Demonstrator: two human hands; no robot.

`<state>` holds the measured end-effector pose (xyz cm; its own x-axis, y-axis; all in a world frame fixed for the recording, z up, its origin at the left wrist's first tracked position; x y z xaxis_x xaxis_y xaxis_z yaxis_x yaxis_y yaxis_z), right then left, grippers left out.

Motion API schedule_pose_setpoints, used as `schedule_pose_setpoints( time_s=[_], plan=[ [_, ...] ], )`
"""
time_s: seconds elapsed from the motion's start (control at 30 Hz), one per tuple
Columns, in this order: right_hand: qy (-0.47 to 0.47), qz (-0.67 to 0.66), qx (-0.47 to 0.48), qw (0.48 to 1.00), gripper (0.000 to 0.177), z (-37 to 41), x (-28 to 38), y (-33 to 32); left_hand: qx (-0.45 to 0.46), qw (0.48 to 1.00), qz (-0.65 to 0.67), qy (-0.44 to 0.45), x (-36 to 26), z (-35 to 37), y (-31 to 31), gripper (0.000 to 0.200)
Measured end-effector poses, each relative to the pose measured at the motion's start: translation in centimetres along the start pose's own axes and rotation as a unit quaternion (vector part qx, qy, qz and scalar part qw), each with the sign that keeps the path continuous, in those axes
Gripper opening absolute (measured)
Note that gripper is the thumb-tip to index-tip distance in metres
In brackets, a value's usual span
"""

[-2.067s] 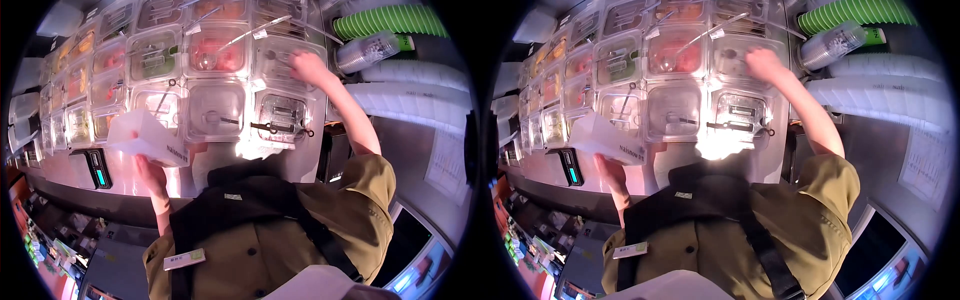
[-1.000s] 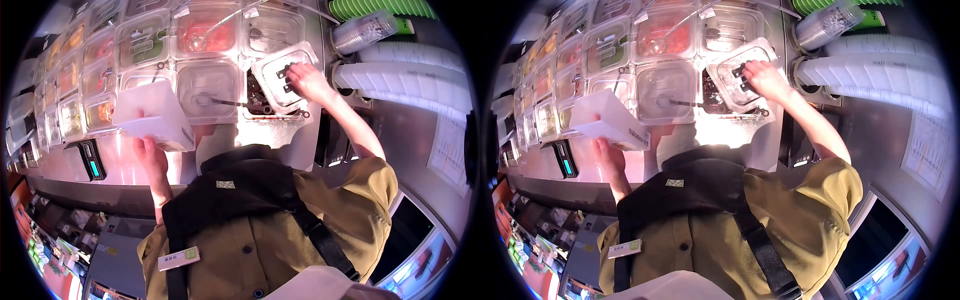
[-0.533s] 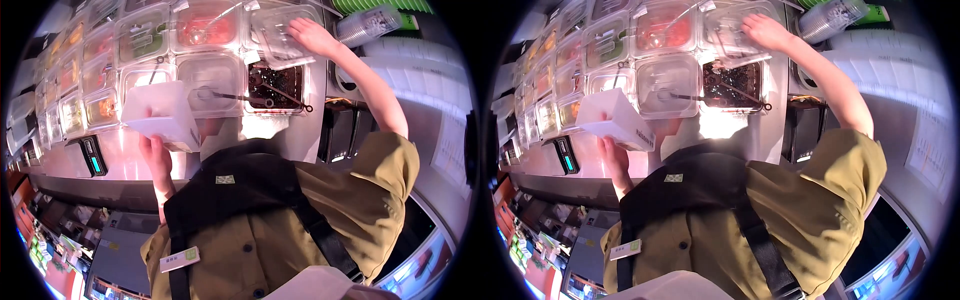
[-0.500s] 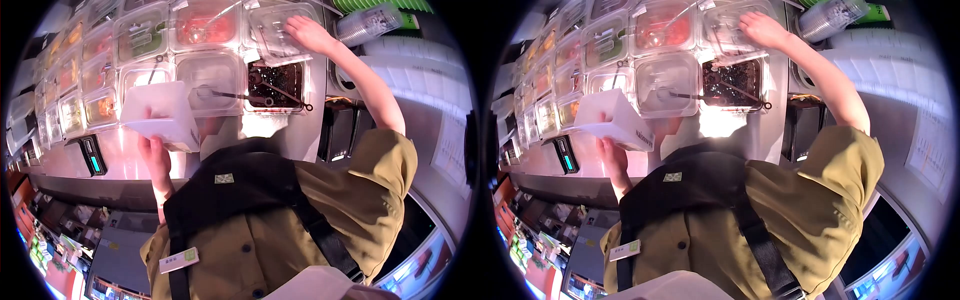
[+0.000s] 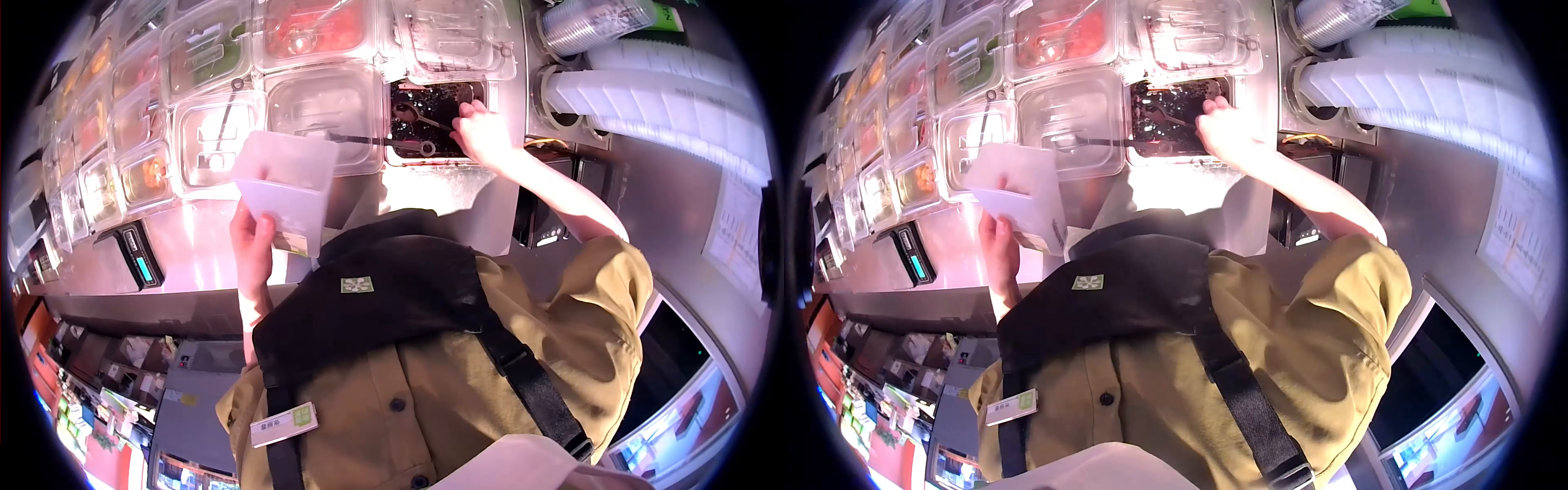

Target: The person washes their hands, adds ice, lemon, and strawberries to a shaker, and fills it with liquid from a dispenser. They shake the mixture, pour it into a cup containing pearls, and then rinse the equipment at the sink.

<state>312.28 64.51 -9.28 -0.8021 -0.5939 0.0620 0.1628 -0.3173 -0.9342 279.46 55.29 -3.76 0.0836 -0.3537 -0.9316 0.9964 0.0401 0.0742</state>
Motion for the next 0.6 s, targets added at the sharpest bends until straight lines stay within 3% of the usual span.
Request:
schedule_pose_setpoints(
  time_s=[0.1, 0.13, 0.23, 0.33, 0.37, 0.47, 0.6],
  plan=[
    [0.05, 0.005, -0.038, 0.998, 0.013, -0.2, -0.5, -1.8, 0.055, 0.997, -0.027, -0.042, -0.1, 0.3, 0.3, 0.07],
    [0.072, 0.034, -0.01, 0.997, 0.011, -0.1, -1.0, -2.7, 0.052, 0.997, -0.025, -0.046, 0.0, 0.4, 0.1, 0.07],
    [-0.025, 0.186, -0.07, 0.98, 0.013, 1.0, -0.6, -4.9, 0.043, 0.997, -0.02, -0.058, 0.2, 0.9, -0.3, 0.069],
    [-0.11, 0.253, -0.045, 0.96, 0.013, 1.6, -0.3, -3.9, 0.036, 0.997, -0.023, -0.063, 0.6, 1.5, -0.4, 0.067],
    [-0.135, 0.221, -0.056, 0.964, 0.01, 1.9, 0.0, -3.6, 0.04, 0.997, -0.027, -0.064, 0.7, 1.6, -0.6, 0.067],
    [-0.126, 0.109, 0.037, 0.985, 0.009, 2.8, 0.2, -2.9, 0.039, 0.996, -0.04, -0.067, 1.1, 2.0, -1.3, 0.065],
    [-0.077, 0.037, 0.031, 0.996, 0.009, 2.7, 0.3, -2.3, 0.048, 0.995, -0.032, -0.077, 1.5, 2.1, -1.5, 0.061]
  ],
)
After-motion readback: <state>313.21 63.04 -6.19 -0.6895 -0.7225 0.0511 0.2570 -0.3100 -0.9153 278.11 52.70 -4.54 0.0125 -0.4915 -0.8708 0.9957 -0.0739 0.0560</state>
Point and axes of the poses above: each hand's wrist, its own z-axis away from the middle knuckle, its own y-axis out of the palm, x = y × z, the point moved 7 cm from there along -z, towards the middle knuckle, and after that the axes turned 4 degrees about -y, right-handed, at the moved point
